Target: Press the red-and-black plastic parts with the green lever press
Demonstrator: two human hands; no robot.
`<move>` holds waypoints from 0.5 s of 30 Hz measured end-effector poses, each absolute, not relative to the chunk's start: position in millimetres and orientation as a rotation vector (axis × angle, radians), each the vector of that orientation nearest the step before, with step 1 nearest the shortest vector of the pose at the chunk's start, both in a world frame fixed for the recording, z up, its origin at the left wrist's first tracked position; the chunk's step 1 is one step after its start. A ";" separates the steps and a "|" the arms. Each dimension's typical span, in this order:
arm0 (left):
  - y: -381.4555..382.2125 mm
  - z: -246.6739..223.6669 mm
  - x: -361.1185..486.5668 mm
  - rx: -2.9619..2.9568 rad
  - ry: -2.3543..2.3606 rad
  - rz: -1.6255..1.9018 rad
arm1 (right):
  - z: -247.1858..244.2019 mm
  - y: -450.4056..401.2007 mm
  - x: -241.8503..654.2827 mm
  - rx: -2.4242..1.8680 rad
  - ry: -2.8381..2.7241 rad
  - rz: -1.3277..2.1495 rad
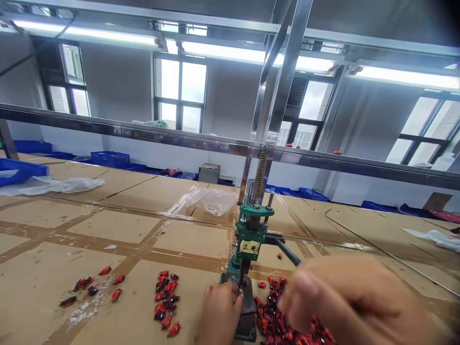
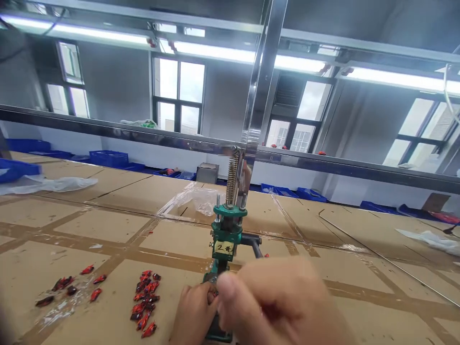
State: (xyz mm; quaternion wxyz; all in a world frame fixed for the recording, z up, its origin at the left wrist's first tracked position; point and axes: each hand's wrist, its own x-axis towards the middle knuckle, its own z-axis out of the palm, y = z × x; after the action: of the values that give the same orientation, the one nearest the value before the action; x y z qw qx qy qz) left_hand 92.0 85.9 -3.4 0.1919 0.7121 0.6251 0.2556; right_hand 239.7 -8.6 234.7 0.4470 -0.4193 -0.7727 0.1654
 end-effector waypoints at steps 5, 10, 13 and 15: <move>73.2 -27.8 128.1 1.923 1.537 0.619 | 304.1 59.6 249.2 -0.747 -1.487 0.775; 72.9 -16.1 85.4 1.921 1.715 0.759 | 311.7 96.1 250.9 -0.637 -1.420 0.828; 78.0 10.2 21.2 1.935 2.194 0.629 | 308.8 98.2 252.5 -0.575 -1.433 0.824; 83.5 21.6 -9.7 1.913 2.422 0.373 | 307.4 98.0 253.8 -0.533 -1.448 0.807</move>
State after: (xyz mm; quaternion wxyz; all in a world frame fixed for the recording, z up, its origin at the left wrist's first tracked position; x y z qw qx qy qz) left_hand -9.7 83.5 21.6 0.0167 0.6152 0.7790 0.1198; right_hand 253.8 98.0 307.4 0.6442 -0.2339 -0.6361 0.3544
